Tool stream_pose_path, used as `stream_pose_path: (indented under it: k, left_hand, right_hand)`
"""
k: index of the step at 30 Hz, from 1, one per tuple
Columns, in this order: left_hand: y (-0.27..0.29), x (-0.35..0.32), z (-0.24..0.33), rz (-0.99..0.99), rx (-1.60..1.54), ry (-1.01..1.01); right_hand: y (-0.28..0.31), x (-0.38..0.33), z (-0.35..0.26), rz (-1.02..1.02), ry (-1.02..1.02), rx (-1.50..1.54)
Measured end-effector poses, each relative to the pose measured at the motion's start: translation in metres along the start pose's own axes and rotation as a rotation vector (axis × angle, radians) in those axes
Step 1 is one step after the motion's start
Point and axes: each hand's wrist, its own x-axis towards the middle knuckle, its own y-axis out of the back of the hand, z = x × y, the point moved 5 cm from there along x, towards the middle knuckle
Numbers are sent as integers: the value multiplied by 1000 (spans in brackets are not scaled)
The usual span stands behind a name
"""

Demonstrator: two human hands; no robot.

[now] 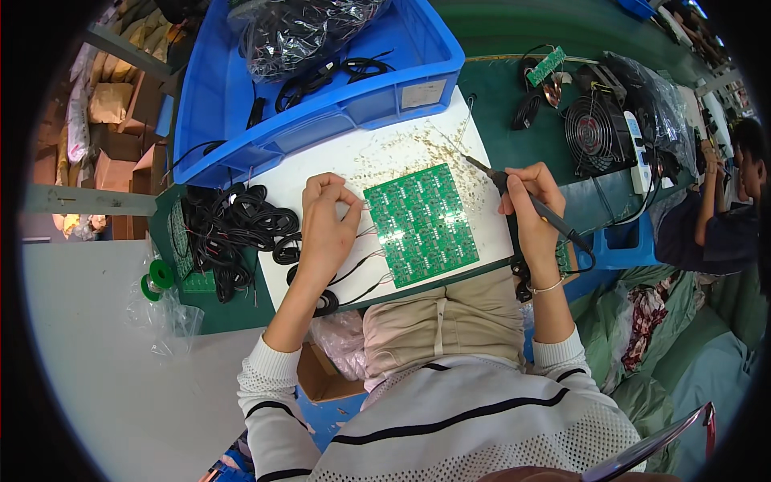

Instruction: The person aligns wires onto a circuit board and solders them in place using a soldering iron.

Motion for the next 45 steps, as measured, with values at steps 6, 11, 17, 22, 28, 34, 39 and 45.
stream_pose_path:
  k: [6,11,17,22,28,34,39,45]
  left_hand:
    - [1,2,9,-23,-64,56]
    - [1,1,6,-22,-63,60]
    - [2,-4,-7,49,-8,-26]
    - [-4,-1,1,43,-28,2]
    - [-1,-2,5,6,-58,52]
    - [0,-3,2,28,-39,2]
    - [1,-3,-3,27,-52,10]
    - [0,-2,1,22,-69,45]
  right_hand:
    - [0,-1,-2,13,8,2]
    - [0,-2,-3,30,29,19]
    - [-10,-6,-6,7,31,72]
    - [-35,-24,-11,-73,21,147]
    - [-70,-47,-2,-198,-140,117]
    - [-90,-51,-1,-253,-156,83]
    - [-94,-51,3,-273,-147,60]
    - [-94,-51,5,-270,-138,67]
